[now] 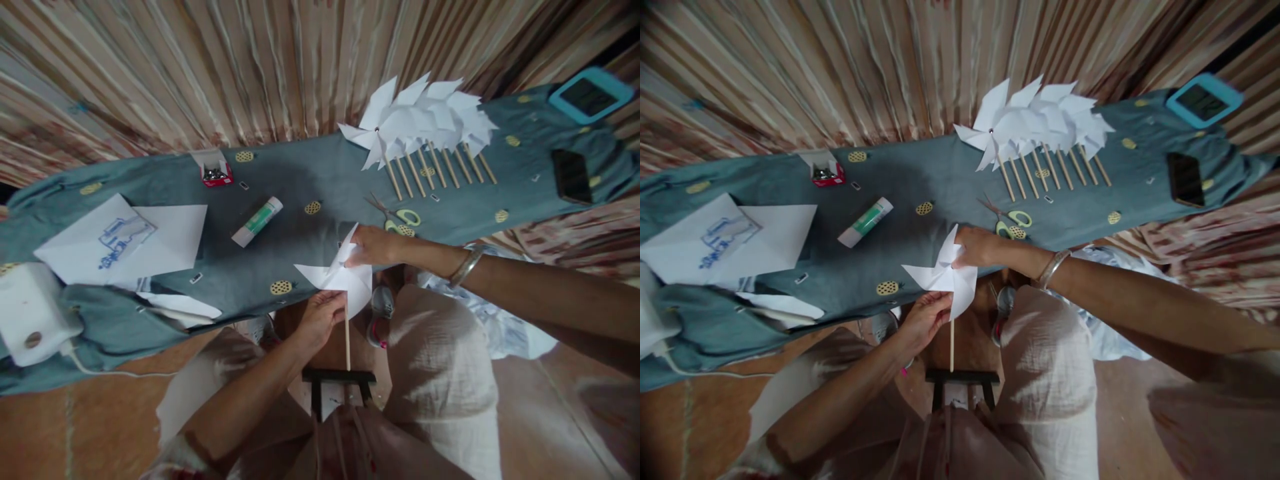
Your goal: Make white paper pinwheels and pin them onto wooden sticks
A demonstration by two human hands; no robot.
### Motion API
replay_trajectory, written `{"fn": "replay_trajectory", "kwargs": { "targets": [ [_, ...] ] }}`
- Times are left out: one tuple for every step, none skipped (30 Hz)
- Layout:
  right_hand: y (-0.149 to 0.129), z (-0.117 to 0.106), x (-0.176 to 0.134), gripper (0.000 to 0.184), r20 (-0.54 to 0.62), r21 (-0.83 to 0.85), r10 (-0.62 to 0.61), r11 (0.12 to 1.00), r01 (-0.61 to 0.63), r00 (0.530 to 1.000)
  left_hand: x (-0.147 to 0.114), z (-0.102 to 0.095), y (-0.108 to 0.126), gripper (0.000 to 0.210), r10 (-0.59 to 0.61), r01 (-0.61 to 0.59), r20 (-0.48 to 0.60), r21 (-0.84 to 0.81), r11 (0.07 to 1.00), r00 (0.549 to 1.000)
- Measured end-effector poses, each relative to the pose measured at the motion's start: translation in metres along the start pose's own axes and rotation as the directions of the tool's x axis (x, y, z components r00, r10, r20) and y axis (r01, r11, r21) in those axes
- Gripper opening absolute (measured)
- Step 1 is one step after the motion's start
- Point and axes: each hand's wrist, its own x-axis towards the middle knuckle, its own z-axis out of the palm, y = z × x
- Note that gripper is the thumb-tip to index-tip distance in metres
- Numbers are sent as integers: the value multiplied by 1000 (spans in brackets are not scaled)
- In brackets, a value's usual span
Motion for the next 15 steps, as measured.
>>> {"fn": "replay_trajectory", "kwargs": {
  "targets": [
    [-1, -1, 1, 24, 5, 18, 0, 1000, -1, 1000, -1, 1, 1, 42, 2, -2, 3, 2, 1000, 1000],
    [-1, -2, 2, 22, 7, 35, 3, 999, -4, 1000, -1, 1, 1, 40, 6, -6, 10, 3, 1000, 1000],
    [-2, -3, 3, 19, 10, 53, 11, 999, -12, 1000, -1, 2, 2, 40, 9, -9, 21, 5, 1000, 1000],
    [-2, -3, 5, 16, 11, 71, 21, 997, -22, 1000, -2, 3, 2, 39, 13, -13, 32, 7, 1000, 999],
    [-2, -3, 6, 13, 13, 89, 32, 996, -33, 999, -2, 3, 3, 39, 15, -16, 39, 7, 1000, 999],
    [-2, -3, 8, 12, 14, 107, 42, 993, -44, 999, -2, 4, 3, 39, 16, -16, 44, 6, 1000, 999],
    [-2, -3, 9, 11, 17, 126, 50, 991, -51, 999, -1, 4, 3, 39, 16, -17, 46, 4, 1000, 999],
    [-2, -3, 10, 11, 22, 146, 53, 988, -56, 998, -1, 4, 3, 39, 16, -16, 48, 2, 1000, 999],
    [-2, -3, 10, 9, 26, 167, 52, 984, -55, 998, -1, 4, 3, 39, 13, -13, 54, 1, 1000, 998],
    [-3, -3, 11, 8, 30, 188, 47, 981, -52, 998, 0, 4, 3, 39, 11, -12, 62, 0, 1000, 998],
    [-3, -3, 11, 7, 34, 210, 40, 977, -46, 999, 0, 4, 3, 39, 11, -11, 69, 0, 1000, 998],
    [-2, -2, 10, 7, 35, 230, 31, 972, -38, 999, 0, 4, 3, 38, 10, -10, 75, 4, 1000, 997],
    [-2, -2, 10, 9, 32, 250, 21, 968, -29, 999, 1, 4, 3, 37, 9, -10, 78, 8, 1000, 997],
    [-1, -2, 10, 9, 25, 268, 14, 963, -20, 1000, 1, 4, 3, 36, 8, -9, 80, 15, 1000, 997],
    [0, -1, 10, 10, 14, 286, 7, 958, -11, 1000, 1, 3, 3, 36, 7, -9, 79, 23, 1000, 997]
  ]
}}
